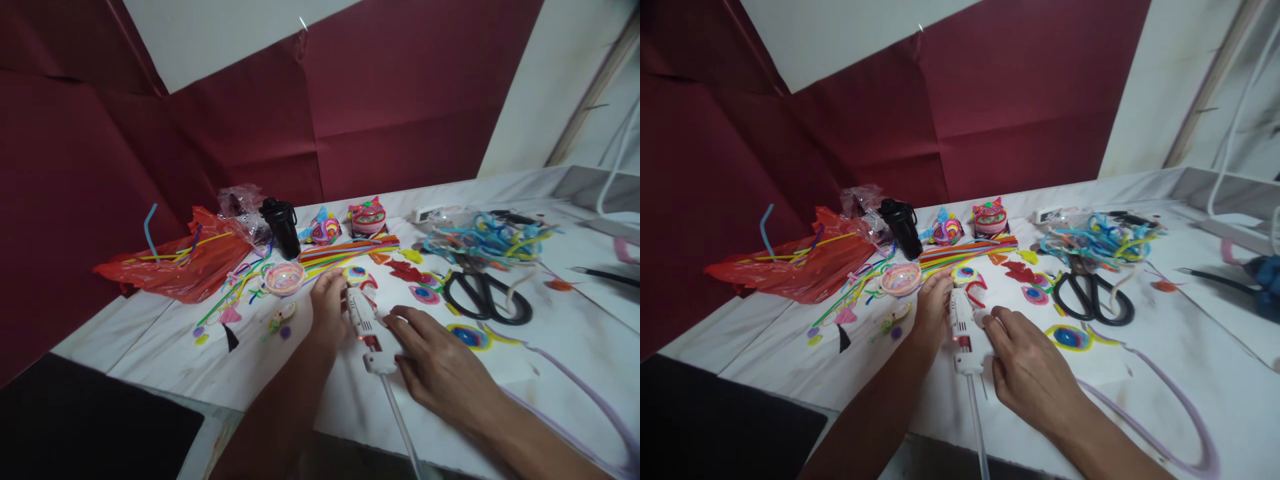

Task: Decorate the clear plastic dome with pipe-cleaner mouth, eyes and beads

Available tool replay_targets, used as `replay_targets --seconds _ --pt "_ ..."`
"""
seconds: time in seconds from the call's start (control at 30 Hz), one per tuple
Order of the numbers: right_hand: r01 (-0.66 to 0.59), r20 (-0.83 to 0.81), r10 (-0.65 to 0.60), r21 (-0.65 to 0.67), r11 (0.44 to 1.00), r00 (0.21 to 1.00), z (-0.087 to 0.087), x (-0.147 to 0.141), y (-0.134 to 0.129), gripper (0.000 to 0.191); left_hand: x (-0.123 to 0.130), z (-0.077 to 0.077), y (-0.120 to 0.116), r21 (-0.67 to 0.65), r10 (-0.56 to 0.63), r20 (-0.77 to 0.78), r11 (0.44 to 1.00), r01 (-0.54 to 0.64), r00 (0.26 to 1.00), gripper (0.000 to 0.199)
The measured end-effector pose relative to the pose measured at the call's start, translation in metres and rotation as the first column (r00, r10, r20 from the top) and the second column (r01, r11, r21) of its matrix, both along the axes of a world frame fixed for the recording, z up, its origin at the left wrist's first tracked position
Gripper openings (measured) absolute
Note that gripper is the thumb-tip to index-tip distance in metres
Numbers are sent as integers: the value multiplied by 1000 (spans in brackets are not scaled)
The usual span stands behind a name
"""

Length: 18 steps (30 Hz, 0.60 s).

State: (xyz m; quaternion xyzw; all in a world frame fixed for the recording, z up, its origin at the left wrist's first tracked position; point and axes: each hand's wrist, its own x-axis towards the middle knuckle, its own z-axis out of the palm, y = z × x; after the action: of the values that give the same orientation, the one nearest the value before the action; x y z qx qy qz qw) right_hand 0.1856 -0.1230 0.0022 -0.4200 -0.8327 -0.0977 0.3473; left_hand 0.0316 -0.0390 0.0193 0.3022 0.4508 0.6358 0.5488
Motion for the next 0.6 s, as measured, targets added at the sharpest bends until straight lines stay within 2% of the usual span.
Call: replay_targets --seconds 0.6 --pt "-16 24 17 -27 1000 1000 3 0 1 40 0 -1 -2 -1 1 16 1000 -1 1000 27"
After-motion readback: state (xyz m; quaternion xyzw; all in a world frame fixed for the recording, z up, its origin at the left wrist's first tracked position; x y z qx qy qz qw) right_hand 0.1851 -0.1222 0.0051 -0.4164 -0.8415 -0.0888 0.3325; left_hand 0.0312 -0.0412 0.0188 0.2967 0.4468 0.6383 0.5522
